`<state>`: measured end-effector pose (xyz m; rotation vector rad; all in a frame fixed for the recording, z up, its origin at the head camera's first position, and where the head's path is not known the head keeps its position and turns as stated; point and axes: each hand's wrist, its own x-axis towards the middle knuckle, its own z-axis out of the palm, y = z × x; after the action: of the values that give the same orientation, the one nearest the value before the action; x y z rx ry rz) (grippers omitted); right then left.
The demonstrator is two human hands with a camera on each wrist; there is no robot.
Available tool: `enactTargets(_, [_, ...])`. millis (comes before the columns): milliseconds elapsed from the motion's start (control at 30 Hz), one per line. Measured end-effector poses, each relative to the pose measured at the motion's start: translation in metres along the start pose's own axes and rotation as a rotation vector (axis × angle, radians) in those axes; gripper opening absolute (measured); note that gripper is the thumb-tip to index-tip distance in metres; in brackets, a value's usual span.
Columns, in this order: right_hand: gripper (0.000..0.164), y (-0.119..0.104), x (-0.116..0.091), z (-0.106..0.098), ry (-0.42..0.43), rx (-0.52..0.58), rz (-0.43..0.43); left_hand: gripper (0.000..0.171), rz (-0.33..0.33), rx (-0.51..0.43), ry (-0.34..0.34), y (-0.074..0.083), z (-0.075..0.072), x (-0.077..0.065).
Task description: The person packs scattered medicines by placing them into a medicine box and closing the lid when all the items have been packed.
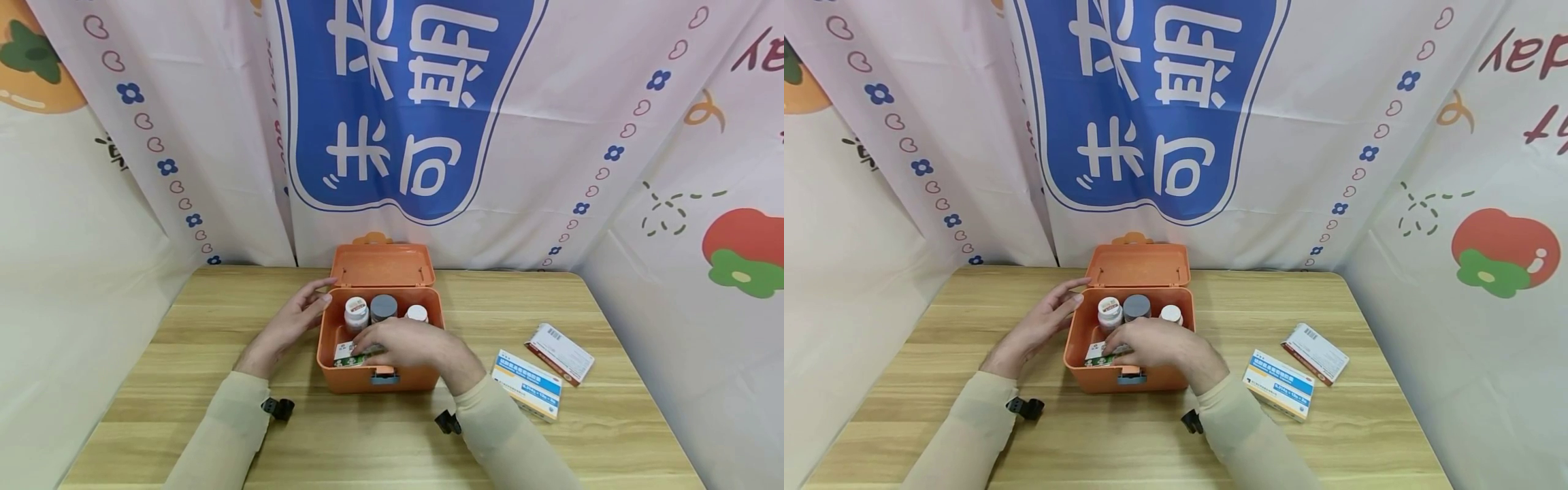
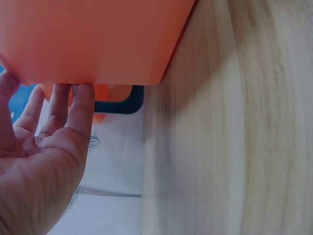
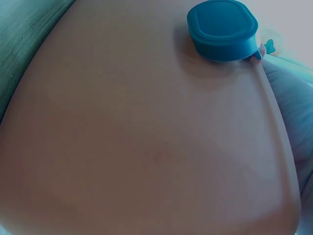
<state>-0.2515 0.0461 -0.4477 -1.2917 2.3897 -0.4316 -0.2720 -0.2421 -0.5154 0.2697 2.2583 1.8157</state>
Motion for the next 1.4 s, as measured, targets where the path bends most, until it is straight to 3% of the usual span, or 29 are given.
enactTargets(900, [0.030, 0.007, 0.003, 0.003, -0.021, 0.051, -0.001, 0.058, 0.012, -0.006, 0.003, 0.000, 0.000, 0.002])
enactTargets(1400, [0.030, 0.011, -0.021, -0.020, 0.112, 0.144, -0.049, 0.058, 0.010, -0.006, 0.008, 0.000, 0.001, 0.002])
